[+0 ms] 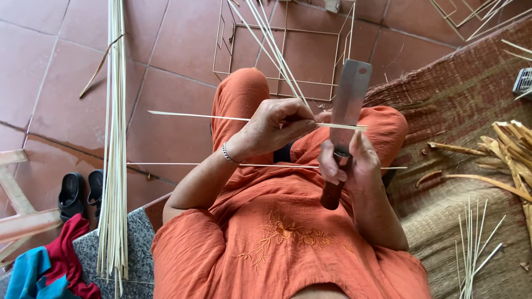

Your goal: The person sits cross-legged on a mat and uses a knife to shave thin strips of bamboo. They hold the bamboo stick in their left hand and the knife in their right hand, repeatedly scraping the surface to remove the outer layer. The person works on multiple sticks, placing the finished ones aside.

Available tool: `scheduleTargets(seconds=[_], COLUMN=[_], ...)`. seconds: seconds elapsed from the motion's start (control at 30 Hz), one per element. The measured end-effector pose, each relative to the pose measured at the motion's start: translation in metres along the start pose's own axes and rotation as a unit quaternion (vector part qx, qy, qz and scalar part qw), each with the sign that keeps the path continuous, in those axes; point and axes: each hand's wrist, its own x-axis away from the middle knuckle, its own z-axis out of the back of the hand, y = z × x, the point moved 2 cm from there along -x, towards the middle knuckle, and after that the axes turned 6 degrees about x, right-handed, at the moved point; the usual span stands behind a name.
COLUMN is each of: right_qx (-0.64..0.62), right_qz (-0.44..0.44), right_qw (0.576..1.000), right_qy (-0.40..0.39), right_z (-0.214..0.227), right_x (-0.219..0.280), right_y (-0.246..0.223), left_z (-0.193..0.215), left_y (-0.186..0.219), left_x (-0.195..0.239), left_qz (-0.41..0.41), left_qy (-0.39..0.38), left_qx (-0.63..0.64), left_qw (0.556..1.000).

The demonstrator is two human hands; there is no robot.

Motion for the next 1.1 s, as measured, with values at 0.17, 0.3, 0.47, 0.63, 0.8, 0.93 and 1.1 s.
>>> scheduleTargets(seconds=[0.17, 0.3, 0.47, 0.63, 0.8, 0.93, 1.1], right_qx=[-0.003, -0.033, 0.026, -0.002, -0.025, 0.018, -0.047], right_qz=[-0.013, -0.012, 0.001, 0.016, 0.041, -0.013, -0.015], right_qw=[0.999, 0.999, 0.998, 0.999, 0.997, 0.999, 0.999], right_qy=[0.038, 0.034, 0.062, 0.034, -0.057, 0.038, 0.000], right_z=[-0.006, -0.002, -0.003, 0.012, 0.027, 0.010, 0.015], right_x=[0.004, 0.007, 0.003, 0.005, -0.008, 0.004, 0.002], right_y=[0.002, 0.011, 0.015, 0.024, 0.012, 0.007, 0.015], left_z=[-0.004, -0.008, -0.010, -0.011, -0.004, 0.000, -0.008], left_y=[-0.002, -0.004, -0.014, -0.018, -0.013, -0.012, -0.013], left_x=[0.001, 0.000, 0.001, 0.001, -0.005, -0.006, -0.002], left_qz=[-0.004, 0.003, 0.011, 0.015, 0.013, 0.017, -0.005], left_qy=[0.021, 0.023, 0.028, 0.029, 0.009, 0.006, 0.035], left_qx=[-0.028, 0.000, -0.003, 0.012, -0.010, -0.014, -0.015], left_qw=[0.999, 1.000, 1.000, 0.999, 1.000, 1.000, 0.999])
